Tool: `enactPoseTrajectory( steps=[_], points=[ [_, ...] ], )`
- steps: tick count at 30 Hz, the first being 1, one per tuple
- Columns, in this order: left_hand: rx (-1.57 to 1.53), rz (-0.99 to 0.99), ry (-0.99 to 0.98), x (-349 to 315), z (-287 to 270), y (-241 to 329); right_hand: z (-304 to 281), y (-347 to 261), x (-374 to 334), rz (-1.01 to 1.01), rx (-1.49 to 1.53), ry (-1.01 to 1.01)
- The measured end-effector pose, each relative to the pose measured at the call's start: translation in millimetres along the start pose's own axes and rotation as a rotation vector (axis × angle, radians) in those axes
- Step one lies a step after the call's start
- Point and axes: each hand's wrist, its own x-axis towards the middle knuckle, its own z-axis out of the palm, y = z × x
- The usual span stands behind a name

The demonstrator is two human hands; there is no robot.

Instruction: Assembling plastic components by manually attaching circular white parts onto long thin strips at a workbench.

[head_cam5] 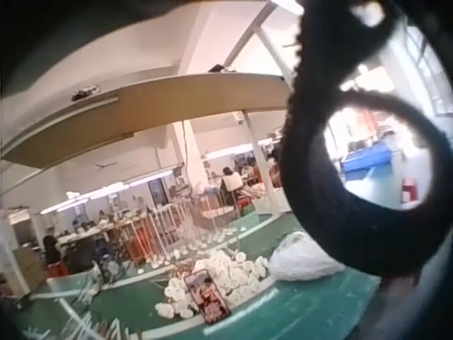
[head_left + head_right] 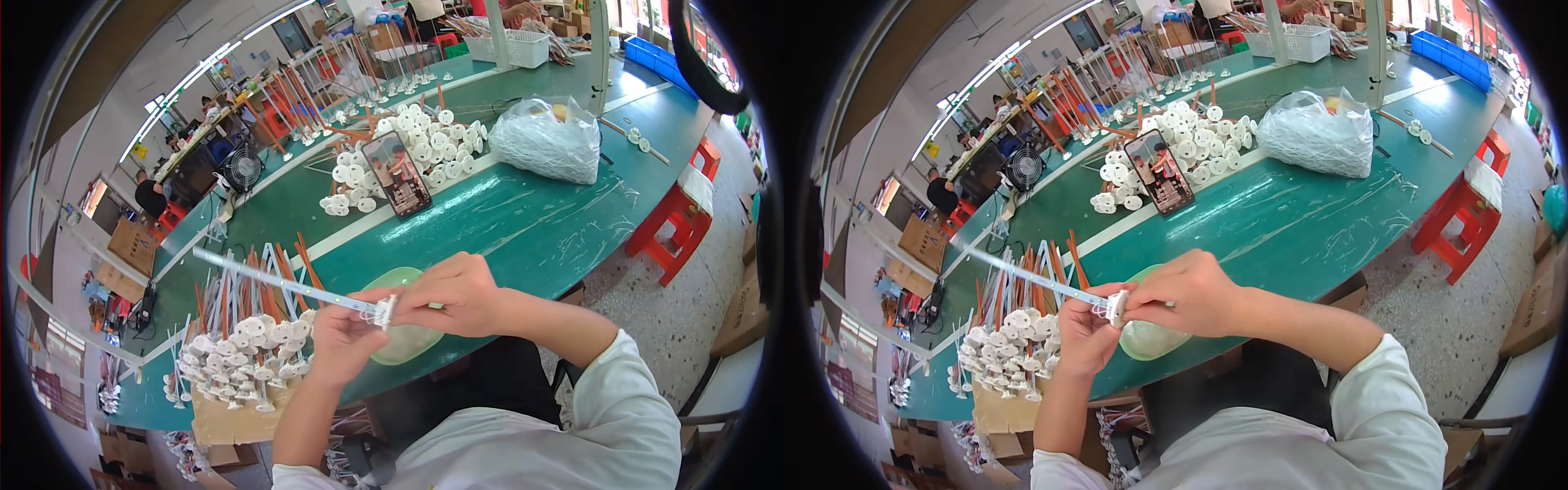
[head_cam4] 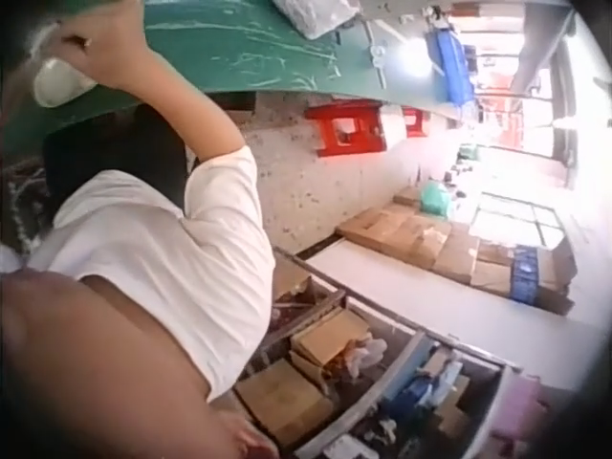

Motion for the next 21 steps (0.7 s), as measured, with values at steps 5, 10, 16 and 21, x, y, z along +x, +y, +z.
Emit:
enactPoseTrajectory(
  steps=[5,10,16,21],
  points=[
    [-0.070,-0.100,-0.046,-32,35,13,-3,-40,-28,0.055,-0.007,0.043],
    [-0.044,-0.176,-0.058,-67,77,16,-4,-73,-69,0.089,-0.024,0.057],
    [0.010,-0.210,-0.081,-86,93,33,0,-99,-75,-0.001,0.036,0.107],
    [0.010,-0.198,-0.087,-97,96,36,4,-112,-73,0.013,0.024,0.072]
  ],
)
